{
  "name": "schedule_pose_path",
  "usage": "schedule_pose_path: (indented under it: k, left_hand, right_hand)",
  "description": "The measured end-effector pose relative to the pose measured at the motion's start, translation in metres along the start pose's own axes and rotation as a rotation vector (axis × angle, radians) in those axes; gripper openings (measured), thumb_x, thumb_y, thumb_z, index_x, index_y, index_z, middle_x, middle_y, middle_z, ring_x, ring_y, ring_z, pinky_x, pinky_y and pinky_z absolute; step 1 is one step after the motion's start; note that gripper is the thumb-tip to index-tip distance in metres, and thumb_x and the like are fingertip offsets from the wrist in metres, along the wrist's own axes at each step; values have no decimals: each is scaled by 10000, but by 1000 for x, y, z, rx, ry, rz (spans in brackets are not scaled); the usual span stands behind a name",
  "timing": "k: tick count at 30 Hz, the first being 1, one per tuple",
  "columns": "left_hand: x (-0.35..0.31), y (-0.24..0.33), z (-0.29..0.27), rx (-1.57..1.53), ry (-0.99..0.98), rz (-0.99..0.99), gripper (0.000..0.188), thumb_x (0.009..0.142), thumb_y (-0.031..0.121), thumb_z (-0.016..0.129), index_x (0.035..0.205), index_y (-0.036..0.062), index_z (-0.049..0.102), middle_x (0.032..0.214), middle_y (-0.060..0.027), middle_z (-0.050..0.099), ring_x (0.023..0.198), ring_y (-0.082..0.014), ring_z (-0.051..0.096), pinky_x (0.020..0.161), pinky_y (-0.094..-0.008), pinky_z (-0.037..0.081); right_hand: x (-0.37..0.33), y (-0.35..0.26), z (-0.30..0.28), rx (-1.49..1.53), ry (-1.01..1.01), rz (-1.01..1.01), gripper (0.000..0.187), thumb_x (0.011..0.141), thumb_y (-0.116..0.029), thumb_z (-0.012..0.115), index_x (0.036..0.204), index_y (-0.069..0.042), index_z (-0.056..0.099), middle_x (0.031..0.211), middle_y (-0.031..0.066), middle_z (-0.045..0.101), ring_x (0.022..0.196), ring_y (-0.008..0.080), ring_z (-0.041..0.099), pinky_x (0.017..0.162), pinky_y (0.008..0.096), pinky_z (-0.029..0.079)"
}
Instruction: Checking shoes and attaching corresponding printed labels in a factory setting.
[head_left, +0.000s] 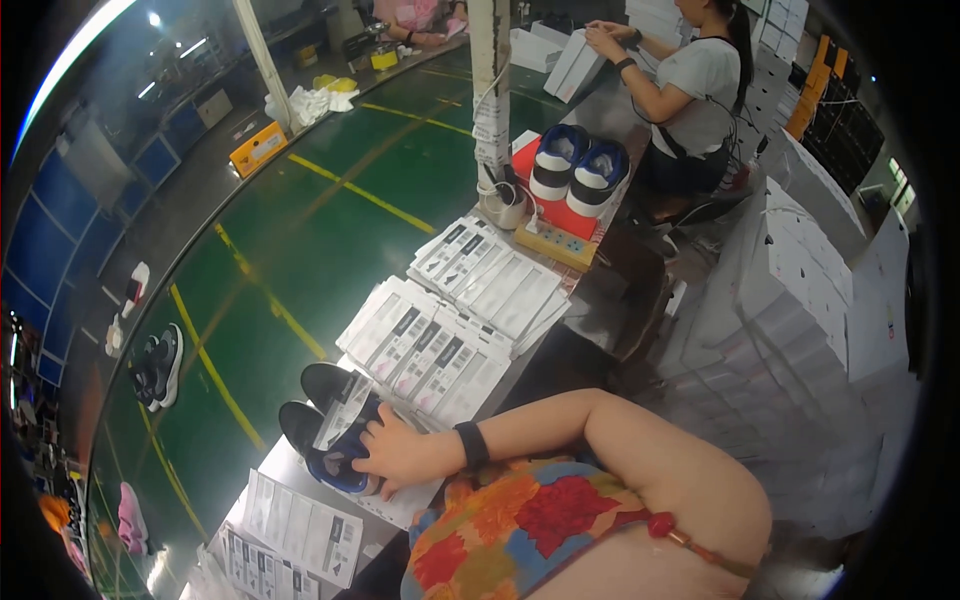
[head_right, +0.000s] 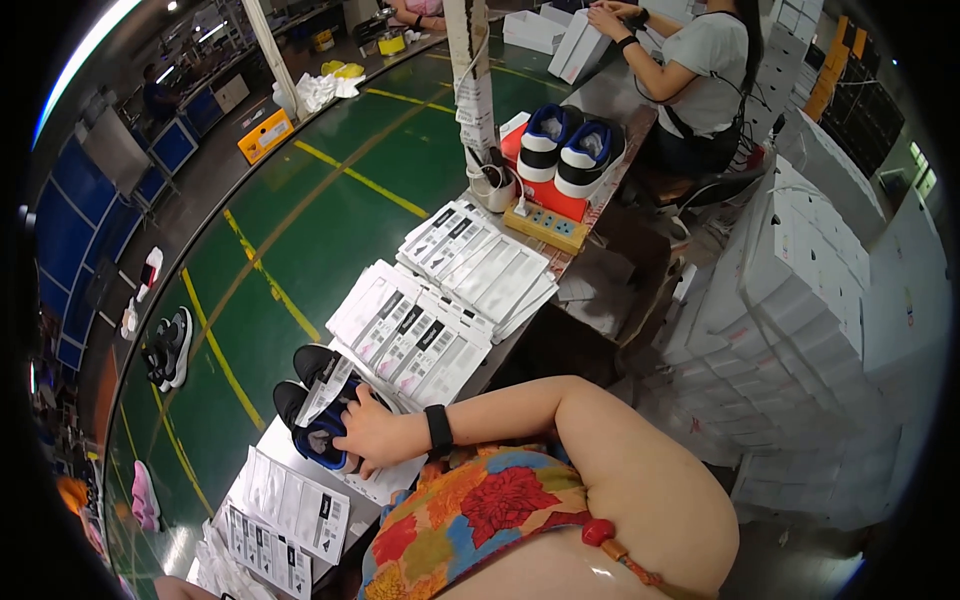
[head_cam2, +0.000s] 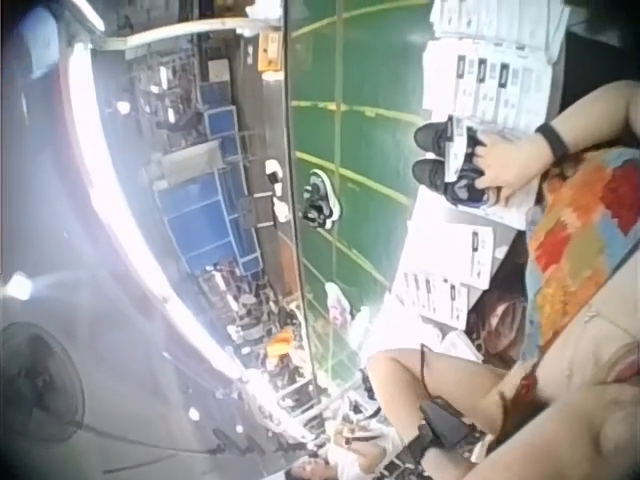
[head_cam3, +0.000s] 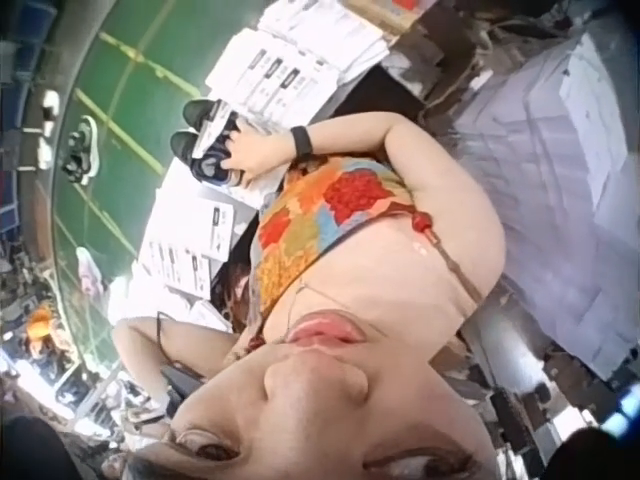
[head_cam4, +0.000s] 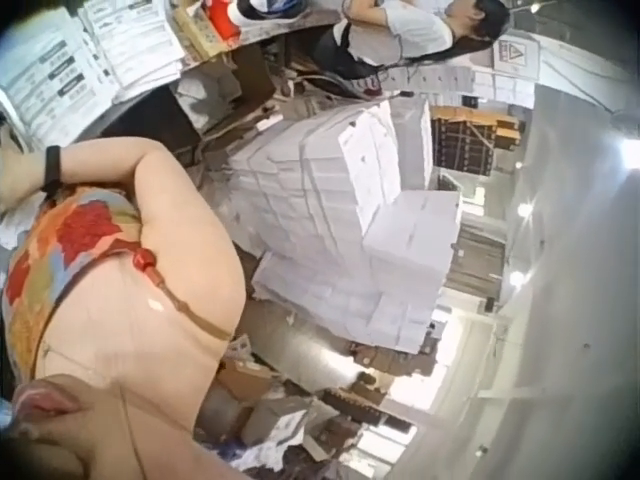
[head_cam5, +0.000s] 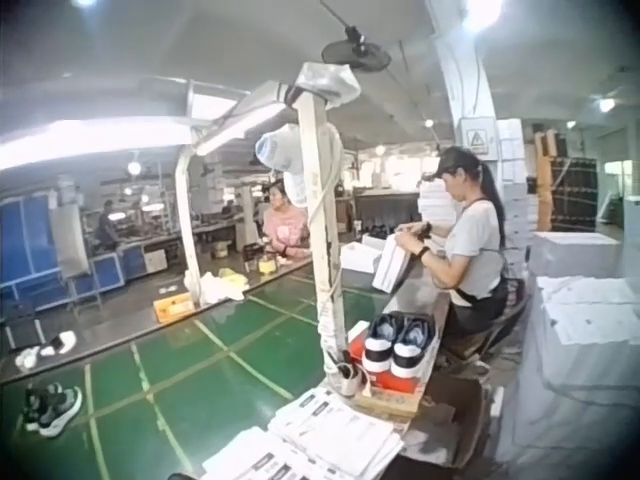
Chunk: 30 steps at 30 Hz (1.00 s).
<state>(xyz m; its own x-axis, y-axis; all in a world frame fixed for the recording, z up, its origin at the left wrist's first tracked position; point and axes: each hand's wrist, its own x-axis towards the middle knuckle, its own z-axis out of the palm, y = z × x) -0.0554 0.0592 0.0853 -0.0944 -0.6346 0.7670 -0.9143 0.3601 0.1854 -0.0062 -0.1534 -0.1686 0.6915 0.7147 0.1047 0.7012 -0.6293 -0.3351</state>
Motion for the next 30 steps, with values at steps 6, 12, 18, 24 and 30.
schedule_pose_path:
  k: [6, 12, 18, 24, 30]
  left_hand:
    - [12, -11, -2, -186, -89, 33, 222, 903, 222, 612, 1011, 38, 673, 953, -166, 678, 779, -279, 687, 687, -383, 564]
    - [32, -29, -8, -365, -234, 62, 220, 896, 225, 623, 988, 38, 693, 956, -164, 691, 781, -279, 691, 698, -376, 564]
    - [52, -60, -17, -599, -401, 70, 219, 889, 228, 634, 965, 39, 713, 958, -163, 704, 783, -280, 695, 710, -370, 563]
    - [55, -102, -1, -679, -471, -87, 262, 859, 205, 651, 980, -18, 716, 967, -214, 709, 836, -355, 696, 745, -392, 567]
    - [18, -160, 57, -476, -592, -1027, 381, 909, 170, 630, 1197, -79, 614, 1085, -217, 689, 1014, -277, 677, 855, -334, 514]
  right_hand:
    - [4, -2, -2, 18, -3, 19, 539, 698, -552, 722, 1077, -175, 648, 966, 156, 600, 988, 315, 529, 894, 532, 290]
    - [4, 11, -19, 167, 122, -36, 475, 716, -506, 728, 994, -129, 650, 855, 126, 600, 1048, 323, 491, 968, 619, 255]
    - [-62, 24, -86, 697, 407, 52, 504, 751, -479, 738, 1027, -60, 697, 1004, 171, 618, 1002, 306, 563, 932, 391, 383]
    - [-164, 43, -148, 921, 531, 132, 571, 658, -306, 887, 1077, 4, 655, 1220, 118, 550, 1072, 219, 568, 898, 286, 461]
    - [-206, 45, -160, 494, 877, 159, 565, 510, -380, 945, 867, -45, 662, 811, 97, 547, 946, 368, 514, 943, 513, 337]
